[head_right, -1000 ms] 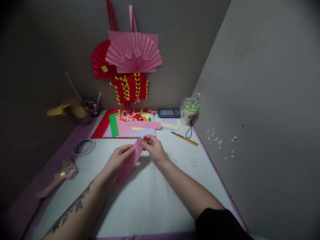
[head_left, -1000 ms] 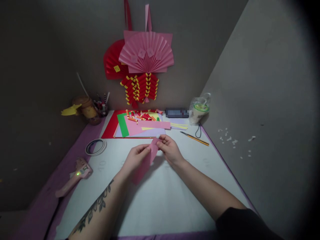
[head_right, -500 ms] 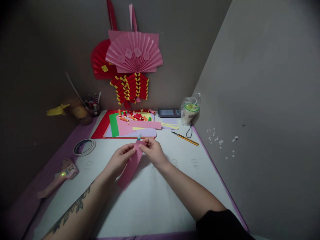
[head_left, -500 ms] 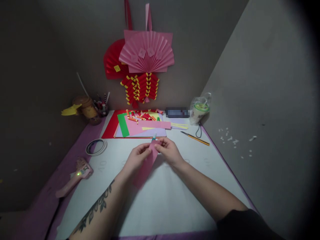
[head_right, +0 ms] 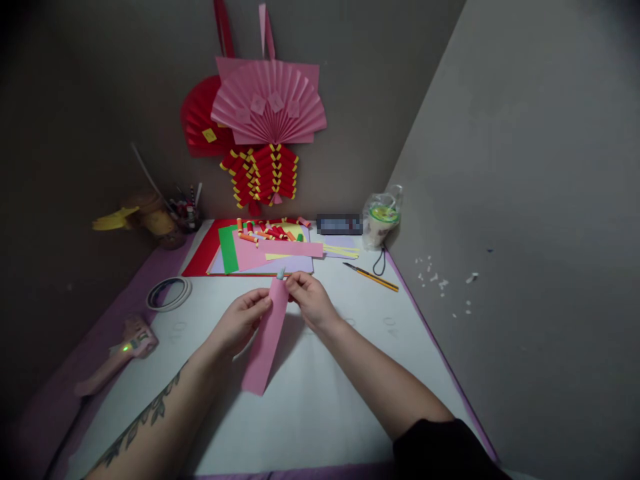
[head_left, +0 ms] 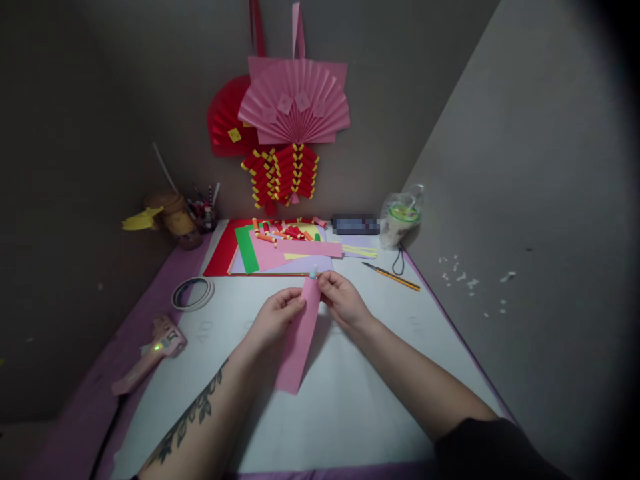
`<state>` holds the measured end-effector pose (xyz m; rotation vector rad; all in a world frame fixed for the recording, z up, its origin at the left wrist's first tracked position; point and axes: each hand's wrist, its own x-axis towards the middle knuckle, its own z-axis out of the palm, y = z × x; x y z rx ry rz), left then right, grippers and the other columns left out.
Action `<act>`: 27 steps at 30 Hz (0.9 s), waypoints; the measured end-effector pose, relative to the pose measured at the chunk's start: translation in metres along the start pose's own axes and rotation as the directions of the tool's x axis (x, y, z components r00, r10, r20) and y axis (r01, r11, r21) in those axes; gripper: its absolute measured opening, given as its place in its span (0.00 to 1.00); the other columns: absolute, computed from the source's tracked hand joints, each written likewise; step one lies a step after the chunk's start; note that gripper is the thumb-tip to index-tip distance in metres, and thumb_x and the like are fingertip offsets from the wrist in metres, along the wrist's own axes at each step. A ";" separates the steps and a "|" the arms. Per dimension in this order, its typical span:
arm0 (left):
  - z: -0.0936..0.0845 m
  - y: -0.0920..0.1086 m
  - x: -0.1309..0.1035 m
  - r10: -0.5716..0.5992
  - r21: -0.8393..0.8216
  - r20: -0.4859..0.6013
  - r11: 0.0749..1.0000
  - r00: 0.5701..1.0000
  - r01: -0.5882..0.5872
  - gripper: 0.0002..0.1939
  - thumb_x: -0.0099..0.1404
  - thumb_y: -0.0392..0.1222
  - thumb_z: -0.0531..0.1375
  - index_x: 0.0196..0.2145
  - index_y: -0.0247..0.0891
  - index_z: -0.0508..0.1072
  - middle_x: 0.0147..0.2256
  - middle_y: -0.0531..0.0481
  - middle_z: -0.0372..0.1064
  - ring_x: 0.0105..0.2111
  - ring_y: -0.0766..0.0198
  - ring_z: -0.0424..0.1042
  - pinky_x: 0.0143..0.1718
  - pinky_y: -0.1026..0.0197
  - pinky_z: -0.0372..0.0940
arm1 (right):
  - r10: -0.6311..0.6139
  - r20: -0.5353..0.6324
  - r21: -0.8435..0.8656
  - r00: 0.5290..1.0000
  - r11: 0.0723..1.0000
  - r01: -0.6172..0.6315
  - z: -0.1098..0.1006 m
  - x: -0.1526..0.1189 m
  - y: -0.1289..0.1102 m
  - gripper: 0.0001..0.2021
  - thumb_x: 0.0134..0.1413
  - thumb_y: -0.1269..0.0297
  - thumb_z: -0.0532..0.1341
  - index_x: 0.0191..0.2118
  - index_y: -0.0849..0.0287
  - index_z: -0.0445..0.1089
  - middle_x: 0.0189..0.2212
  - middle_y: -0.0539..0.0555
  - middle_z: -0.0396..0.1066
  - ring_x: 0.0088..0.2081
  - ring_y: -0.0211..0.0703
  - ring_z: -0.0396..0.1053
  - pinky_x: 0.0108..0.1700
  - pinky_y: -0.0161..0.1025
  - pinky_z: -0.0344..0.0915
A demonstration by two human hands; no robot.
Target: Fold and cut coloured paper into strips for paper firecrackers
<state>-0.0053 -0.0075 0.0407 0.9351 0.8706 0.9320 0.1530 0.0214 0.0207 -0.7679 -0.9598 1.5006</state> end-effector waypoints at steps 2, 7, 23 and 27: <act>0.000 0.000 0.000 -0.024 -0.011 0.021 1.000 1.000 0.024 0.17 0.55 0.48 0.66 0.39 0.34 0.75 0.29 0.50 0.70 0.25 0.70 0.63 0.28 0.68 0.55 | -0.005 0.001 0.016 1.000 1.000 0.005 0.001 0.000 0.000 0.16 0.42 0.51 0.70 0.26 0.57 0.67 0.22 0.46 0.64 0.25 0.34 0.58 0.30 0.33 0.58; 0.003 0.000 -0.003 -0.110 -0.103 0.082 0.988 0.991 0.118 0.15 0.54 0.47 0.68 0.36 0.34 0.76 0.25 0.52 0.67 0.23 0.71 0.62 0.26 0.68 0.55 | 0.032 0.070 0.083 0.997 0.996 -0.038 0.007 -0.005 -0.006 0.21 0.36 0.48 0.72 0.28 0.56 0.66 0.33 0.51 0.73 0.36 0.42 0.69 0.39 0.38 0.64; 0.016 -0.010 -0.003 -0.221 -0.323 0.144 0.911 0.964 0.257 0.10 0.57 0.42 0.66 0.35 0.34 0.76 0.32 0.46 0.72 0.31 0.65 0.71 0.35 0.64 0.68 | 0.168 0.126 0.237 0.978 0.952 -0.194 0.011 -0.015 -0.004 0.21 0.42 0.52 0.70 0.27 0.56 0.58 0.27 0.48 0.72 0.25 0.37 0.67 0.28 0.34 0.64; 0.013 -0.008 0.001 -0.152 -0.302 0.060 0.939 0.987 0.163 0.17 0.59 0.53 0.62 0.35 0.33 0.75 0.31 0.46 0.71 0.29 0.65 0.70 0.31 0.65 0.66 | 0.072 -0.073 0.093 0.995 0.994 -0.065 0.012 -0.011 -0.003 0.19 0.42 0.53 0.70 0.27 0.56 0.60 0.26 0.47 0.70 0.24 0.37 0.65 0.28 0.35 0.62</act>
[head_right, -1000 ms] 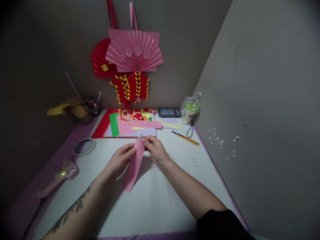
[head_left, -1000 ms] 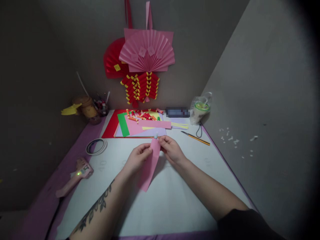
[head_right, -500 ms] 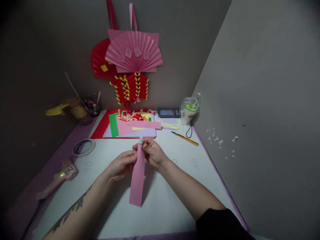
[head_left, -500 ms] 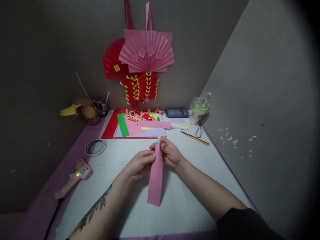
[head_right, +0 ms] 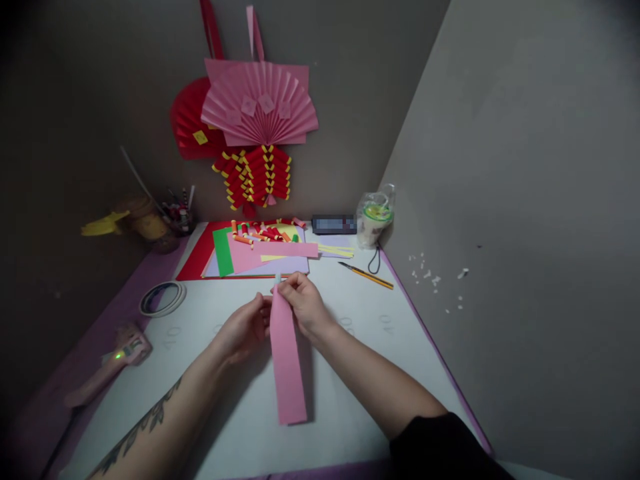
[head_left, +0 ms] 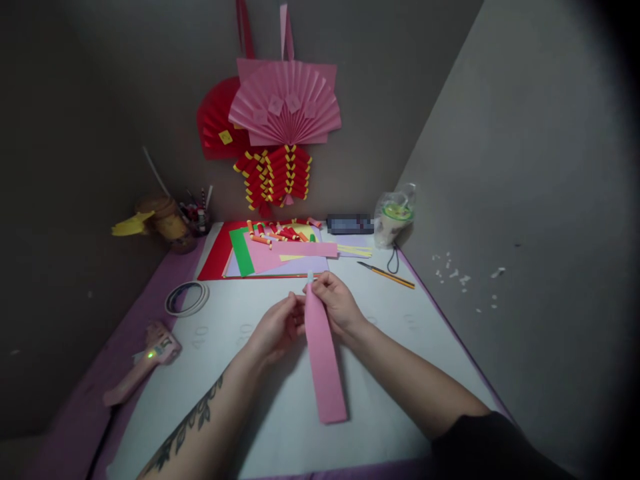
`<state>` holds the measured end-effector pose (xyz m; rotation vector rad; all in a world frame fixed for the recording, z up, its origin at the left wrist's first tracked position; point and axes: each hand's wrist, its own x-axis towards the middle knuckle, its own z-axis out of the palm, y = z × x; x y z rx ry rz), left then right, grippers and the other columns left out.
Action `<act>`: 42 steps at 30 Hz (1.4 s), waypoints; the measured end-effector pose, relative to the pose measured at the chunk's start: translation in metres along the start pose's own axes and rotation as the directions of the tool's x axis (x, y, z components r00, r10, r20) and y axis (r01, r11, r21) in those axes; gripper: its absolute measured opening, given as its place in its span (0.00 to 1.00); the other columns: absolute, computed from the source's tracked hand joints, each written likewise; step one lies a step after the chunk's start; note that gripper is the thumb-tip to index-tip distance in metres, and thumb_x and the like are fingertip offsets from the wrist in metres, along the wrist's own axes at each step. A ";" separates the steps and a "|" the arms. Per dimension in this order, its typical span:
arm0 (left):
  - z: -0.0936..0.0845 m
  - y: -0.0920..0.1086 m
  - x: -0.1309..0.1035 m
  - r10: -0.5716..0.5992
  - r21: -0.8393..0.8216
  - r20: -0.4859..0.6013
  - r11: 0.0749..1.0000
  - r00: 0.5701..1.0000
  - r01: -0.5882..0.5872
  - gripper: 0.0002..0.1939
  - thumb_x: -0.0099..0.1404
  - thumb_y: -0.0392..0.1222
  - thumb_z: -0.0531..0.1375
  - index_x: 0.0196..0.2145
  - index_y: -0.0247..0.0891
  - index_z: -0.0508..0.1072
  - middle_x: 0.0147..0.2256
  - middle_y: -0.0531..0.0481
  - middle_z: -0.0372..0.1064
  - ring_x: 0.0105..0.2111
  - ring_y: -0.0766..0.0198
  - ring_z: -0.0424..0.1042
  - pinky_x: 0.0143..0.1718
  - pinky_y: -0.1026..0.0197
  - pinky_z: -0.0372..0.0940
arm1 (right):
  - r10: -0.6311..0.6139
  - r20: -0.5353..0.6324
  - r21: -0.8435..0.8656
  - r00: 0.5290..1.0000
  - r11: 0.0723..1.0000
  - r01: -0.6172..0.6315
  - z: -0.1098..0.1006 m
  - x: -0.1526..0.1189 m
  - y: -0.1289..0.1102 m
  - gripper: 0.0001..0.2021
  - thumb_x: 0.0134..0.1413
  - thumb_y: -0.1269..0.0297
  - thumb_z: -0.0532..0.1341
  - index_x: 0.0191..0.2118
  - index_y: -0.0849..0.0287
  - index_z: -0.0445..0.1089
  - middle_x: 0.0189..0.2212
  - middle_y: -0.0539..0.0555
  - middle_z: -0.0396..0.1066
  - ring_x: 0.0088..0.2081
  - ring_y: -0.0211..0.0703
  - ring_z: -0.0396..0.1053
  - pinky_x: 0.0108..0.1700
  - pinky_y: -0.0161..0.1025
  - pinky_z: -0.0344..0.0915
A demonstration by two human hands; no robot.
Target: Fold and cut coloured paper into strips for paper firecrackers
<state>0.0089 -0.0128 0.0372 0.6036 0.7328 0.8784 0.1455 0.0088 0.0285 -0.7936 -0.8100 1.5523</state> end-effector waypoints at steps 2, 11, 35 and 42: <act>-0.001 0.000 0.000 0.031 0.058 0.005 0.998 0.999 -0.032 0.17 0.59 0.52 0.63 0.34 0.34 0.75 0.28 0.49 0.69 0.27 0.67 0.68 0.29 0.67 0.64 | -0.120 -0.078 -0.101 0.990 0.988 0.112 0.000 0.002 0.002 0.17 0.43 0.55 0.70 0.27 0.56 0.62 0.25 0.47 0.69 0.25 0.37 0.64 0.30 0.35 0.62; -0.003 -0.003 0.001 0.043 0.067 -0.066 0.997 0.997 -0.039 0.15 0.51 0.44 0.70 0.33 0.33 0.75 0.26 0.51 0.71 0.24 0.68 0.68 0.30 0.66 0.62 | -0.175 -0.026 -0.132 0.984 0.977 0.170 0.000 0.001 0.005 0.14 0.45 0.55 0.68 0.28 0.56 0.64 0.27 0.48 0.68 0.31 0.39 0.64 0.37 0.37 0.61; -0.002 0.003 -0.001 0.089 0.020 -0.055 0.996 0.994 -0.088 0.14 0.52 0.45 0.70 0.32 0.34 0.73 0.25 0.54 0.68 0.25 0.71 0.66 0.30 0.68 0.61 | -0.025 -0.033 0.023 0.999 0.999 0.025 0.001 0.000 0.008 0.15 0.42 0.59 0.69 0.24 0.57 0.61 0.21 0.44 0.60 0.24 0.34 0.56 0.30 0.33 0.57; 0.000 0.004 -0.003 0.103 0.025 -0.060 0.995 0.993 -0.102 0.15 0.50 0.45 0.70 0.26 0.34 0.71 0.23 0.55 0.66 0.23 0.71 0.63 0.28 0.68 0.59 | -0.003 -0.009 0.015 1.000 1.000 0.003 0.001 0.000 0.009 0.16 0.43 0.55 0.69 0.26 0.57 0.63 0.22 0.45 0.62 0.24 0.34 0.57 0.30 0.33 0.57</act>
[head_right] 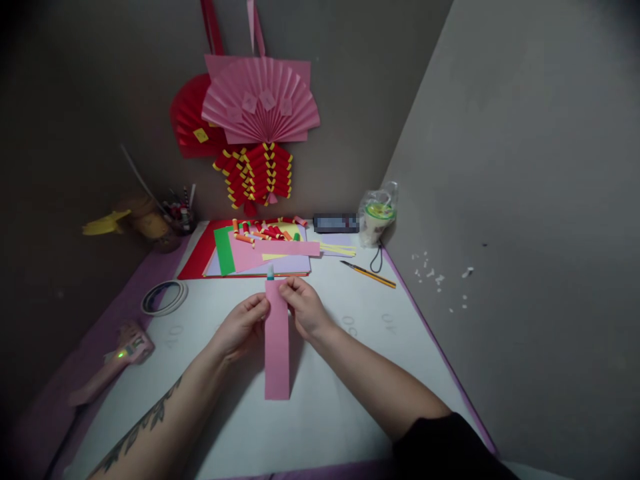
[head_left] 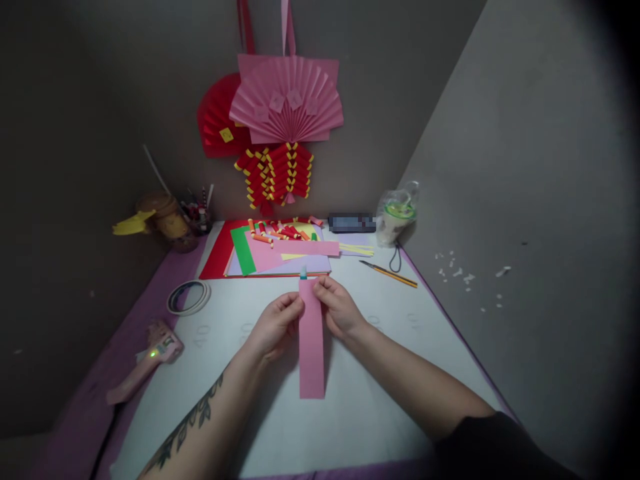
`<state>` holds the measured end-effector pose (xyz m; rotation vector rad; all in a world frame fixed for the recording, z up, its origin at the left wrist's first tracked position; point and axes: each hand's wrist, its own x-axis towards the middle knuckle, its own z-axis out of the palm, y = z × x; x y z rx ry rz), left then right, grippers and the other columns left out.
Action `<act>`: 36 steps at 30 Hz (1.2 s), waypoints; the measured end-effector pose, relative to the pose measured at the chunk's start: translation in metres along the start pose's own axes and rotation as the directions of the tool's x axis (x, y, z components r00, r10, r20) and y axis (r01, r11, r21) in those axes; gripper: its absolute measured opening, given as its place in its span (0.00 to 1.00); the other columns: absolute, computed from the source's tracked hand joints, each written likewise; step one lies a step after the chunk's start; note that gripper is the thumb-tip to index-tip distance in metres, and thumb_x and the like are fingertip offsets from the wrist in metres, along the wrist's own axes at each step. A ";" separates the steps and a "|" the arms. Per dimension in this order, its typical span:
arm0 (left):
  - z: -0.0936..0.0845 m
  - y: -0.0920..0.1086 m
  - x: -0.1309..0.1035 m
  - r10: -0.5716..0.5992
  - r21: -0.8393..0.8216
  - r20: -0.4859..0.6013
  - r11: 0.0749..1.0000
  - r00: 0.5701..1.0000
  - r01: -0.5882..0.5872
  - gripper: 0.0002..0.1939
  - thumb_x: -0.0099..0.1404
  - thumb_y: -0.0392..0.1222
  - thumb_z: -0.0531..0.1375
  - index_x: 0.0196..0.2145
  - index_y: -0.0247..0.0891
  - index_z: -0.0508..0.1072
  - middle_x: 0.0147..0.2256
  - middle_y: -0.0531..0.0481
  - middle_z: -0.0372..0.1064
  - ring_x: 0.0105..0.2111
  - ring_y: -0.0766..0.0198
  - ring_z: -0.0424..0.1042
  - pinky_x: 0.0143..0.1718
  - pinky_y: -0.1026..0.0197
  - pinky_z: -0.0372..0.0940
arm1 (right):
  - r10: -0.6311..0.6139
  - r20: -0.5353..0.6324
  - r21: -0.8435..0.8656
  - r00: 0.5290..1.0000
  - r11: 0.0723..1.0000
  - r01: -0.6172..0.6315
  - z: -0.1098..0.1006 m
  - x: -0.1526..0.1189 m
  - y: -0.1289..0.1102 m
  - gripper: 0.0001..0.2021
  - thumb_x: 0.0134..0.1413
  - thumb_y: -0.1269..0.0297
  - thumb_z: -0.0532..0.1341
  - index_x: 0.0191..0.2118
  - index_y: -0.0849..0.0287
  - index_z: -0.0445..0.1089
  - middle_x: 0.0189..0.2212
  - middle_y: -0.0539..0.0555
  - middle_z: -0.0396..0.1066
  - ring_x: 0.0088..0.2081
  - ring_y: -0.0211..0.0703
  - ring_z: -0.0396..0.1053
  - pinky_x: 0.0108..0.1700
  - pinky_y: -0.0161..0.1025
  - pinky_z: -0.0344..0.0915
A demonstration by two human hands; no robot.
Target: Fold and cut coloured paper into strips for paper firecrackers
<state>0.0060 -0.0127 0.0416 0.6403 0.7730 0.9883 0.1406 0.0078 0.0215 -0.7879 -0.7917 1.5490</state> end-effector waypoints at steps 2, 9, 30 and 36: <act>-0.001 -0.001 0.000 -0.010 0.013 0.006 1.000 1.000 0.010 0.14 0.51 0.45 0.70 0.25 0.34 0.70 0.22 0.55 0.65 0.23 0.72 0.62 0.27 0.68 0.58 | 0.016 0.011 0.018 1.000 1.000 -0.017 0.000 0.000 -0.002 0.16 0.41 0.54 0.70 0.26 0.58 0.64 0.22 0.45 0.63 0.24 0.34 0.58 0.30 0.33 0.57; -0.001 -0.004 0.000 -0.051 0.001 0.062 0.999 0.997 0.051 0.14 0.53 0.46 0.69 0.31 0.33 0.74 0.24 0.53 0.68 0.24 0.71 0.65 0.29 0.68 0.59 | 0.132 0.085 0.126 0.988 0.982 -0.142 -0.002 0.000 0.000 0.16 0.42 0.57 0.71 0.26 0.59 0.65 0.22 0.45 0.65 0.23 0.32 0.60 0.28 0.30 0.59; -0.003 -0.004 0.000 -0.210 0.072 0.109 0.977 0.972 0.203 0.17 0.50 0.48 0.71 0.30 0.31 0.74 0.26 0.50 0.69 0.26 0.70 0.67 0.31 0.67 0.61 | 0.251 0.459 0.131 0.852 0.930 -0.344 -0.015 0.003 -0.007 0.15 0.42 0.59 0.71 0.37 0.61 0.76 0.50 0.58 0.69 0.46 0.46 0.69 0.48 0.41 0.66; -0.008 -0.007 0.009 0.062 0.251 -0.022 0.966 0.998 -0.055 0.24 0.53 0.55 0.66 0.40 0.34 0.73 0.28 0.50 0.71 0.26 0.68 0.68 0.28 0.67 0.59 | 0.141 0.119 0.149 0.983 0.976 -0.158 -0.012 0.013 -0.006 0.15 0.37 0.59 0.73 0.33 0.60 0.76 0.38 0.53 0.74 0.37 0.40 0.70 0.42 0.37 0.66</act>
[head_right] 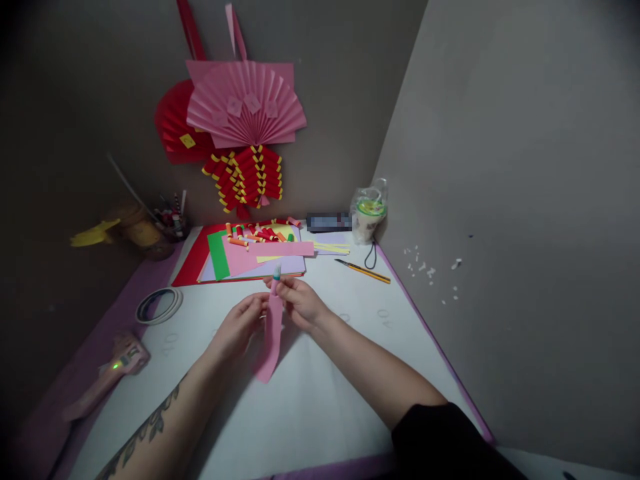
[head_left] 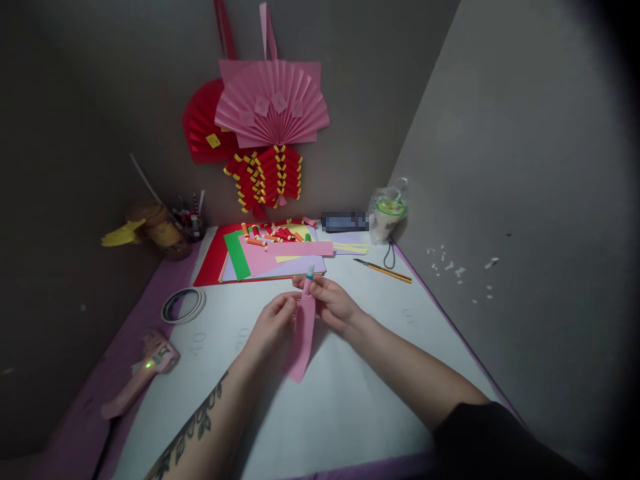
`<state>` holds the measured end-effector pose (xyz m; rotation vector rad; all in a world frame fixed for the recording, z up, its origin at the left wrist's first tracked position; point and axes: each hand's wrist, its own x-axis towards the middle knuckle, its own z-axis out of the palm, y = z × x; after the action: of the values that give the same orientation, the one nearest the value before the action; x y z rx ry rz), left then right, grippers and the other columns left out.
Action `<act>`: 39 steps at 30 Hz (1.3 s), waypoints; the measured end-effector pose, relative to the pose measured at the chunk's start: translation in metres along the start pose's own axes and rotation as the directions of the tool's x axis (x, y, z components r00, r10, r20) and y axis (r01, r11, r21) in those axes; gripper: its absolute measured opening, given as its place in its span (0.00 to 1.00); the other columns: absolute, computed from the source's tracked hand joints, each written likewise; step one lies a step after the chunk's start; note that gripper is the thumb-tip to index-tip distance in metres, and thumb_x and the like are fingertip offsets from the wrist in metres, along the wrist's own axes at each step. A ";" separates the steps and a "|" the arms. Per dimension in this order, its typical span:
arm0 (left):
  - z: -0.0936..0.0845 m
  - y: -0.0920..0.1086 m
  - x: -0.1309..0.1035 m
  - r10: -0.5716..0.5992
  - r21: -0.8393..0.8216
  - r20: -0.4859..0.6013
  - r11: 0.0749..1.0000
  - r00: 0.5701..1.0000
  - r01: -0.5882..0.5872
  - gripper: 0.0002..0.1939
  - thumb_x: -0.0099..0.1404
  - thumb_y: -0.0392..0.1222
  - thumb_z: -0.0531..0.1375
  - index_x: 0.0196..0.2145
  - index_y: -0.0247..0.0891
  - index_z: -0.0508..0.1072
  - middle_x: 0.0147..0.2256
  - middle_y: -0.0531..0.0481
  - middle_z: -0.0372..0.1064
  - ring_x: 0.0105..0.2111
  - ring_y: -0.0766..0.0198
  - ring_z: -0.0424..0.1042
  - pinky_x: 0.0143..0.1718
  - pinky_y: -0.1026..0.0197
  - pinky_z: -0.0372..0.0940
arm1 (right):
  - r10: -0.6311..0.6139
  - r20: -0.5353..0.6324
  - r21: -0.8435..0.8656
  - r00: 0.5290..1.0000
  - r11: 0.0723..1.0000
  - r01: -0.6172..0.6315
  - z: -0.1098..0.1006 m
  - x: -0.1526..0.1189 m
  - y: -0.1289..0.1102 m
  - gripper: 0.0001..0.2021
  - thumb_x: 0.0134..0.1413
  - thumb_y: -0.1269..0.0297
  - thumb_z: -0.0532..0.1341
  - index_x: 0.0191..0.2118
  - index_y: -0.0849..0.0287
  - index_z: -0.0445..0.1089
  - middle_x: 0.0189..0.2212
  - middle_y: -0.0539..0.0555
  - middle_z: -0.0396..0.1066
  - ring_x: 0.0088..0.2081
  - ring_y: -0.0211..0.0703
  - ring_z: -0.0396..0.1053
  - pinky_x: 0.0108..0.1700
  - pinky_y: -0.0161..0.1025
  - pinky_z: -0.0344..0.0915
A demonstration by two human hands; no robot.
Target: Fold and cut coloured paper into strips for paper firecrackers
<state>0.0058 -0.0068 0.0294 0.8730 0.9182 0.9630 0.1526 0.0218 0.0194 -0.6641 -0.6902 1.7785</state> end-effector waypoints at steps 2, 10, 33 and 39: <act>0.000 -0.001 0.000 0.012 0.060 0.032 0.998 0.999 -0.014 0.26 0.51 0.51 0.69 0.44 0.35 0.70 0.26 0.53 0.70 0.24 0.69 0.67 0.27 0.67 0.58 | -0.060 -0.058 0.016 0.997 0.998 0.061 0.001 0.002 -0.002 0.14 0.36 0.59 0.74 0.30 0.59 0.75 0.36 0.53 0.75 0.39 0.40 0.69 0.43 0.37 0.65; -0.008 0.002 0.001 -0.048 0.106 0.142 0.994 0.989 0.033 0.24 0.50 0.47 0.70 0.40 0.38 0.65 0.24 0.56 0.68 0.22 0.67 0.68 0.26 0.66 0.59 | -0.085 -0.067 0.113 0.994 0.989 0.092 0.008 -0.004 -0.013 0.14 0.35 0.60 0.74 0.30 0.57 0.75 0.36 0.50 0.75 0.42 0.41 0.68 0.44 0.36 0.63; 0.017 0.034 -0.037 0.459 0.567 0.122 0.696 0.880 -0.442 0.07 0.62 0.41 0.58 0.30 0.38 0.75 0.34 0.48 0.72 0.36 0.60 0.69 0.40 0.63 0.60 | -0.088 0.087 -0.174 0.992 0.979 0.102 0.046 -0.042 -0.015 0.16 0.39 0.53 0.72 0.33 0.56 0.73 0.37 0.51 0.69 0.39 0.41 0.64 0.44 0.37 0.60; 0.016 0.038 -0.037 0.447 0.583 0.185 0.667 0.875 -0.464 0.08 0.63 0.41 0.57 0.31 0.38 0.74 0.35 0.47 0.72 0.38 0.59 0.69 0.42 0.61 0.60 | -0.093 0.264 -0.451 0.960 0.868 0.208 0.035 -0.038 -0.032 0.13 0.47 0.54 0.67 0.36 0.57 0.72 0.38 0.52 0.68 0.39 0.41 0.65 0.45 0.40 0.61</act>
<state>-0.0010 -0.0316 0.0782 1.7435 1.0297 1.0847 0.1587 -0.0108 0.0706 -0.7034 -1.3360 1.5603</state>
